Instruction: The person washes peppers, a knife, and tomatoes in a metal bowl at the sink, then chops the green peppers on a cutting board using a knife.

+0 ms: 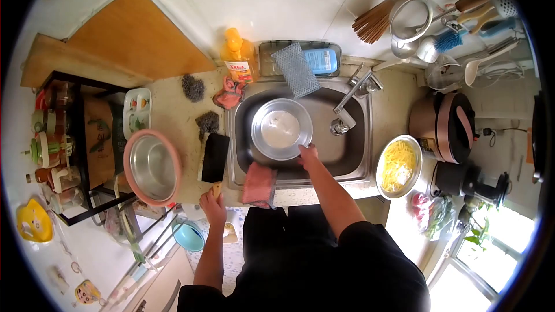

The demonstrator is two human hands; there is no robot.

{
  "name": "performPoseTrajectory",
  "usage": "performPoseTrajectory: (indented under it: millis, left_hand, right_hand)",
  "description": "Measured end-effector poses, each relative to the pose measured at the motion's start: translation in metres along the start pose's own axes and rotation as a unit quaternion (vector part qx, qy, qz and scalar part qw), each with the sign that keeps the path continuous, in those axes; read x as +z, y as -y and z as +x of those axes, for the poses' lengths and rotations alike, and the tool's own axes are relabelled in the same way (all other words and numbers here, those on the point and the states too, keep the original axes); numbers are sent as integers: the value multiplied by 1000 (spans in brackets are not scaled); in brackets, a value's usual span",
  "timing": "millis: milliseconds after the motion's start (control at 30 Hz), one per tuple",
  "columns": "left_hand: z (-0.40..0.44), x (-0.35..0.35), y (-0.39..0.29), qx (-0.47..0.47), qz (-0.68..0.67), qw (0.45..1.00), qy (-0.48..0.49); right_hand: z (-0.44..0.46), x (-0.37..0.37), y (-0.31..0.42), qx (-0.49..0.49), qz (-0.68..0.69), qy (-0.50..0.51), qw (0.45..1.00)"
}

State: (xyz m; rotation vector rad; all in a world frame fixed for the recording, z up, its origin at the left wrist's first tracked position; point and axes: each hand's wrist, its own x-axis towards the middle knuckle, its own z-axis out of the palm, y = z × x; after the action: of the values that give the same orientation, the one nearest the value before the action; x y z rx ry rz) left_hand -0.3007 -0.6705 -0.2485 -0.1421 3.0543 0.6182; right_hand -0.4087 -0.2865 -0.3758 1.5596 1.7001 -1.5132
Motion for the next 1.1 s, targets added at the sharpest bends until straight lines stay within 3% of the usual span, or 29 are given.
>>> performPoseTrajectory:
  millis: [100, 300, 500, 733, 967, 1100]
  left_hand:
    - [3, 5, 12, -3, 6, 1000, 4]
    - [10, 7, 19, 9, 26, 1000, -1]
    - [12, -18, -9, 31, 27, 999, -35]
    - [36, -50, -97, 171, -147, 974, -30]
    - [75, -55, -185, 248, -231, 938, 74]
    - [81, -54, -201, 282, -273, 910, 137]
  right_hand:
    - [-5, 4, -1, -11, 26, -31, 999]
    - [-12, -7, 1, -40, 77, 62, 994]
    - [-57, -30, 23, 12, 187, 96, 978]
    - [-94, -54, -11, 156, 381, 160, 897]
    - [-131, -60, -34, 274, 497, 333, 753]
    - [-157, -56, -27, 217, 469, 398, 758]
